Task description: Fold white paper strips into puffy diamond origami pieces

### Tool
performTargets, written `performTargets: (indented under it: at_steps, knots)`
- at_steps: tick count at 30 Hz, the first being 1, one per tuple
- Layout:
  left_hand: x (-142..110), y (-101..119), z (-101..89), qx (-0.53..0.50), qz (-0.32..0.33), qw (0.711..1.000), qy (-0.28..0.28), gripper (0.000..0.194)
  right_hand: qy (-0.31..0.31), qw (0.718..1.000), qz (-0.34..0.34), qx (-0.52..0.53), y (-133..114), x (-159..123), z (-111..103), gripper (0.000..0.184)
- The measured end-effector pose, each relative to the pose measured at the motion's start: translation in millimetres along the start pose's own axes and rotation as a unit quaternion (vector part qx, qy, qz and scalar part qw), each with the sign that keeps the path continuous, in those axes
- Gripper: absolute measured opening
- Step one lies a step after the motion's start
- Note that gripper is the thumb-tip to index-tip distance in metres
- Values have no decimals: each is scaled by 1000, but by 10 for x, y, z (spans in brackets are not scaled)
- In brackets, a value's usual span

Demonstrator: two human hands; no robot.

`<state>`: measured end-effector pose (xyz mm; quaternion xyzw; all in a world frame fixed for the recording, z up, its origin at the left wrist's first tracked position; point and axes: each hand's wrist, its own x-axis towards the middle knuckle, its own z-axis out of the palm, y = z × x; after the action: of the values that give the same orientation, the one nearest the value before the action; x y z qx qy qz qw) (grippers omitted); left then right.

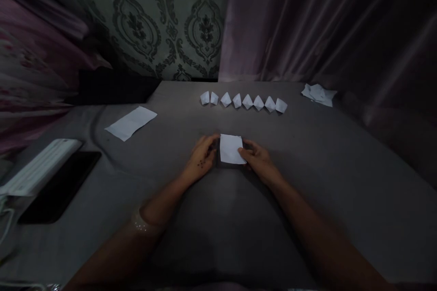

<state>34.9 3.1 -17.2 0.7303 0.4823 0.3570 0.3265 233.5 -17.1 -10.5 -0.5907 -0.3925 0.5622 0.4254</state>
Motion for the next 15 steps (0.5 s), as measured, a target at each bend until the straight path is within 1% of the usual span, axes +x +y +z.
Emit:
performTargets:
  at_steps: [1,3,6,8,9,10,12,13,15]
  knots:
    - [-7,5,-22,49,48,998,-17,42,-3,1000,6,6,-3,8,-8,53]
    - [-18,22,-50,120,111,985,-50,38,-6,1000,16,5,-9,22,-13,56]
    - [-19,33,-50,175,162,966,-96,36,-8,999,28,-34,-12,38,-11,54]
    - [-16,27,-38,191,176,957,-127,37,0,994,12,-104,-20,36,-22,48]
    - [-16,23,-32,198,176,954,-137,37,16,988,-14,-156,-26,27,-35,46]
    - [-17,19,-27,205,172,953,-143,37,38,975,-52,-213,-33,13,-53,45]
    - [-21,12,-20,220,164,951,-142,35,61,934,-159,-315,-42,-22,-97,46]
    - [-22,7,-16,226,163,950,-138,34,51,910,-215,-352,-41,-39,-119,47]
    - [-22,-6,-9,226,168,951,-126,31,-4,865,-301,-401,-17,-56,-156,51]
